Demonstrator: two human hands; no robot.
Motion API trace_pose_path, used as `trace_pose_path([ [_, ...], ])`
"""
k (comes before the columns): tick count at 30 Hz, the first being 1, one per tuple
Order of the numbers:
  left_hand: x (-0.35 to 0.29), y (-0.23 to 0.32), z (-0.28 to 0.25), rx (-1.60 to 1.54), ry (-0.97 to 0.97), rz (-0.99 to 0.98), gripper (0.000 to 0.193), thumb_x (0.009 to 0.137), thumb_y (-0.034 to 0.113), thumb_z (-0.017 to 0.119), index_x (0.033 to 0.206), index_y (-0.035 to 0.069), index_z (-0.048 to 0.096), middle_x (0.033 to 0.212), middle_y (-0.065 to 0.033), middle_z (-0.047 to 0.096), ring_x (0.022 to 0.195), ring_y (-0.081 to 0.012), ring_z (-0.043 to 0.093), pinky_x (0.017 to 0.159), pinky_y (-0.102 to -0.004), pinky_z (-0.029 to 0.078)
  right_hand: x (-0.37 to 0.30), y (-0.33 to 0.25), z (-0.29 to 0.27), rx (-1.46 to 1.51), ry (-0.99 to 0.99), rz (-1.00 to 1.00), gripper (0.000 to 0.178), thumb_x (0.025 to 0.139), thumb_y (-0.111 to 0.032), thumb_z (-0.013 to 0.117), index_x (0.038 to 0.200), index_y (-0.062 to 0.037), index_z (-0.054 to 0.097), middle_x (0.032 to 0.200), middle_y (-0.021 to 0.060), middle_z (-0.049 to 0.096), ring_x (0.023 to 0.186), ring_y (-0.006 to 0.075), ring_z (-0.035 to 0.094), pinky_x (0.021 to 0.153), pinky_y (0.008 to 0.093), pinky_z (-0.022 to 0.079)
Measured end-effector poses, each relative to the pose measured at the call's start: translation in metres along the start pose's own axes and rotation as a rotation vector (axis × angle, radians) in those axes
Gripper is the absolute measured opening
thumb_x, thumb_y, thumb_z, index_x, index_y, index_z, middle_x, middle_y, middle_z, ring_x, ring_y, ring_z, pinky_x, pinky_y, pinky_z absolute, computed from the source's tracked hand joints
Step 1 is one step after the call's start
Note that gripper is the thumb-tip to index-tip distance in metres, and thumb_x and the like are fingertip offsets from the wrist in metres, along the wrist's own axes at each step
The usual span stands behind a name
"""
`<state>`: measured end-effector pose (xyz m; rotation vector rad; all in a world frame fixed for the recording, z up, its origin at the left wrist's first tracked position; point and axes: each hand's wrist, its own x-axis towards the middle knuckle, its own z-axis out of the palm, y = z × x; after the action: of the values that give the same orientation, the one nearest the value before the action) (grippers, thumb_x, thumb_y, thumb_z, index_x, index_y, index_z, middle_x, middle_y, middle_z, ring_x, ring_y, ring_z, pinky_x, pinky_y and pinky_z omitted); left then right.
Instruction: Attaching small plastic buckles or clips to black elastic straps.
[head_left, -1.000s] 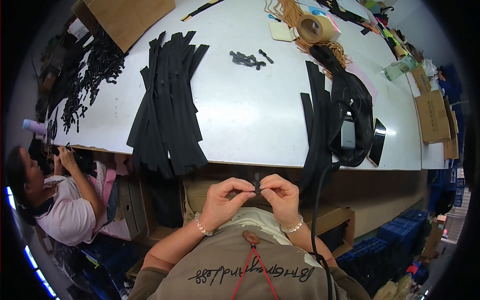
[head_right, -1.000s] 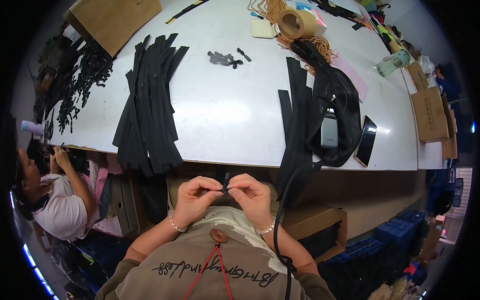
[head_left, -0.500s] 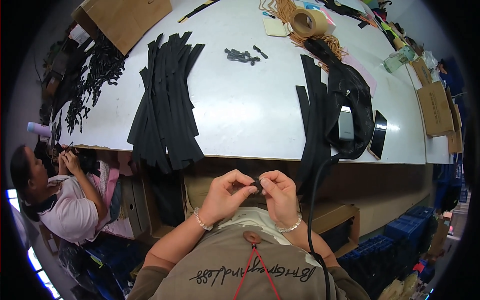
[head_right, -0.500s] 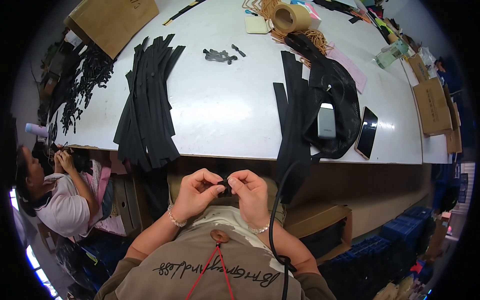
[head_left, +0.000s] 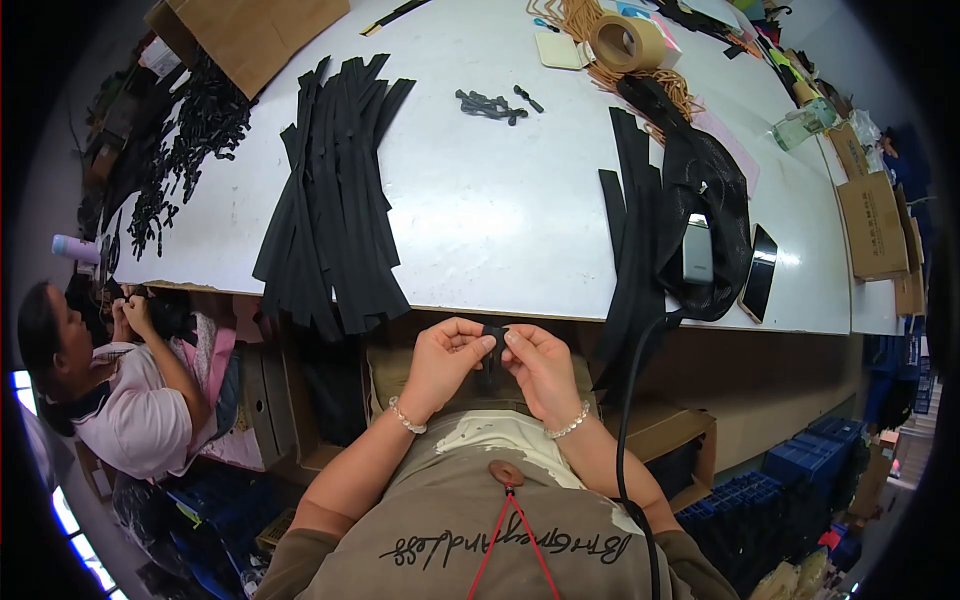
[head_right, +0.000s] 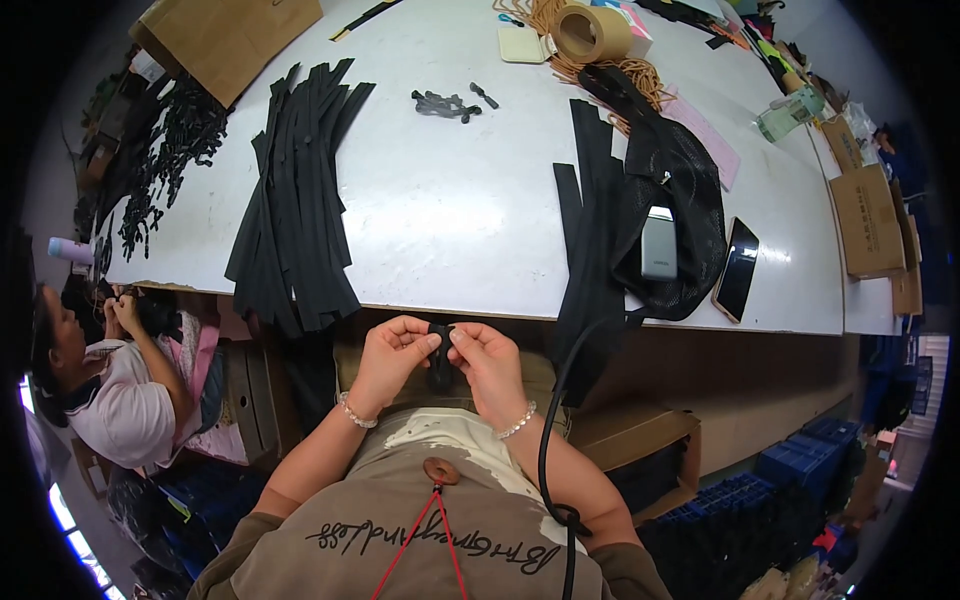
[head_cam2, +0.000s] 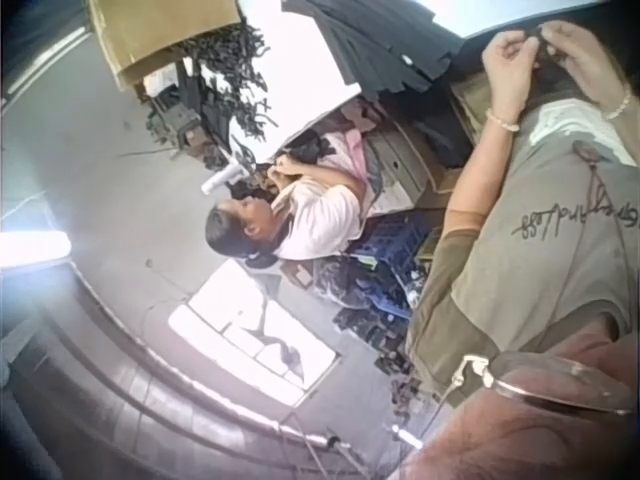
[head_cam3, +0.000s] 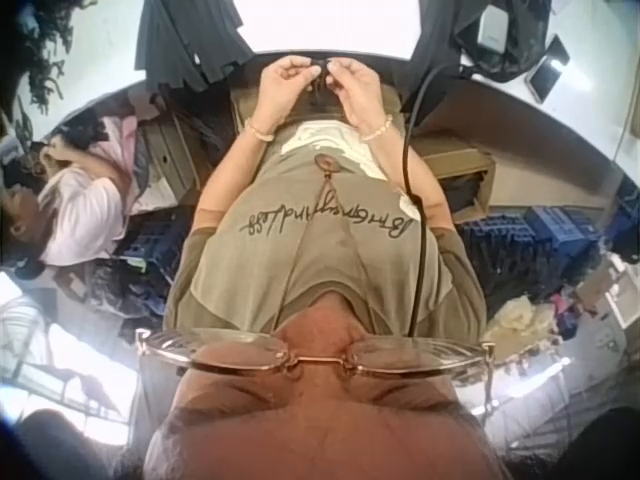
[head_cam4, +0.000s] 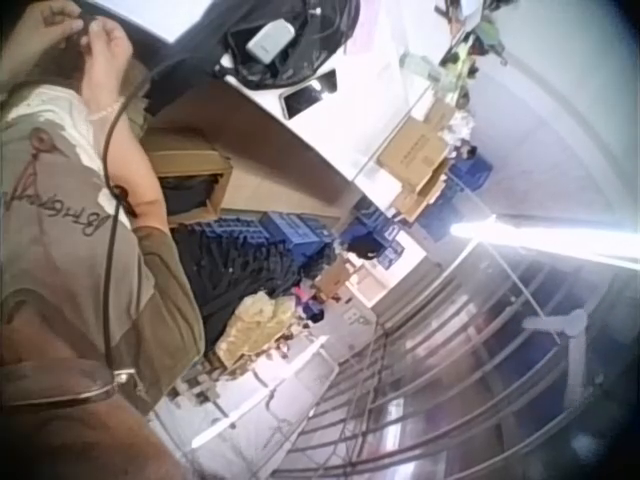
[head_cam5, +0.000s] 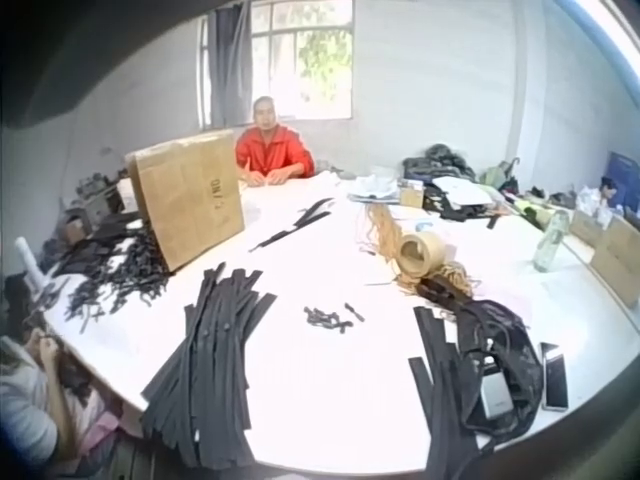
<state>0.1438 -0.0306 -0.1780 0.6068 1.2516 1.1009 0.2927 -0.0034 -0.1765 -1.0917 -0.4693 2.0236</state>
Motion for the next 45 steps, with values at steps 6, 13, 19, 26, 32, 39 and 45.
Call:
trace_pose_path([
  [6, 0.007, -0.003, 0.0, -0.074, 0.074, -0.045, 0.012, 0.082, 0.008, 0.065, 0.091, 0.001, 0.06, 0.076, -0.0019, 0.063, 0.061, -0.0052, 0.055, 0.055, -0.0174, 0.045, 0.015, -0.003, -0.004, -0.066, 0.003, 0.046, 0.007, 0.084, -0.009, 0.063, 0.087, -0.0025, 0.061, 0.074, 0.0001, 0.058, 0.066, 0.0079, 0.052, 0.063, 0.0219, 0.044],
  [13, 0.011, -0.002, -0.001, -0.264, 0.027, -0.203, 0.01, 0.084, 0.01, 0.063, 0.091, 0.003, 0.062, 0.08, -0.0012, 0.064, 0.067, -0.0059, 0.056, 0.058, -0.0178, 0.045, 0.017, 0.01, 0.006, 0.055, 0.081, -0.014, 0.008, 0.084, -0.008, 0.062, 0.079, -0.0027, 0.059, 0.07, 0.0001, 0.055, 0.062, 0.0078, 0.048, 0.06, 0.0226, 0.042],
  [19, 0.014, -0.001, -0.002, -0.328, 0.0, -0.211, 0.01, 0.086, 0.013, 0.06, 0.088, 0.004, 0.063, 0.08, -0.0007, 0.063, 0.07, -0.0068, 0.057, 0.061, -0.0191, 0.046, 0.016, 0.012, 0.014, 0.145, 0.169, -0.025, 0.011, 0.084, -0.007, 0.061, 0.075, -0.0031, 0.056, 0.068, 0.0016, 0.053, 0.062, 0.0091, 0.048, 0.06, 0.0229, 0.042],
  [26, 0.01, 0.017, -0.016, -0.297, -0.161, -0.316, 0.01, 0.087, 0.016, 0.06, 0.086, 0.006, 0.062, 0.079, 0.0, 0.061, 0.071, -0.0074, 0.057, 0.063, -0.0202, 0.047, 0.011, -0.011, 0.005, -0.023, -0.035, 0.076, 0.007, 0.083, -0.007, 0.061, 0.08, -0.0017, 0.058, 0.069, 0.0008, 0.054, 0.06, 0.0075, 0.047, 0.056, 0.0215, 0.04],
  [32, -0.008, 0.059, -0.009, 0.078, -0.235, -0.125, 0.012, 0.084, 0.013, 0.064, 0.086, 0.001, 0.061, 0.076, -0.0007, 0.061, 0.066, -0.0061, 0.057, 0.063, -0.02, 0.049, -0.018, -0.039, 0.023, -0.406, -0.144, -0.099, 0.004, 0.081, -0.003, 0.063, 0.082, -0.0001, 0.06, 0.07, 0.0006, 0.059, 0.056, 0.0026, 0.048, 0.048, 0.0143, 0.036],
  [39, -0.021, 0.102, -0.009, 0.239, -0.411, -0.108, 0.009, 0.08, 0.008, 0.067, 0.08, 0.0, 0.065, 0.071, -0.002, 0.063, 0.062, -0.0054, 0.058, 0.056, -0.0181, 0.049, -0.027, -0.061, 0.026, -0.428, -0.358, -0.115, 0.016, 0.082, 0.004, 0.056, 0.097, 0.0033, 0.055, 0.079, 0.0035, 0.06, 0.06, 0.0027, 0.052, 0.057, 0.0157, 0.043],
  [45, -0.018, 0.097, -0.009, 0.225, -0.409, -0.104, 0.014, 0.083, 0.013, 0.065, 0.083, 0.0, 0.065, 0.072, -0.0027, 0.063, 0.061, -0.0049, 0.058, 0.055, -0.0179, 0.049, -0.024, -0.064, 0.032, -0.447, -0.592, -0.038, 0.035, 0.083, 0.005, 0.051, 0.117, 0.0044, 0.045, 0.109, 0.0092, 0.053, 0.071, 0.0043, 0.055, 0.063, 0.0179, 0.046],
])
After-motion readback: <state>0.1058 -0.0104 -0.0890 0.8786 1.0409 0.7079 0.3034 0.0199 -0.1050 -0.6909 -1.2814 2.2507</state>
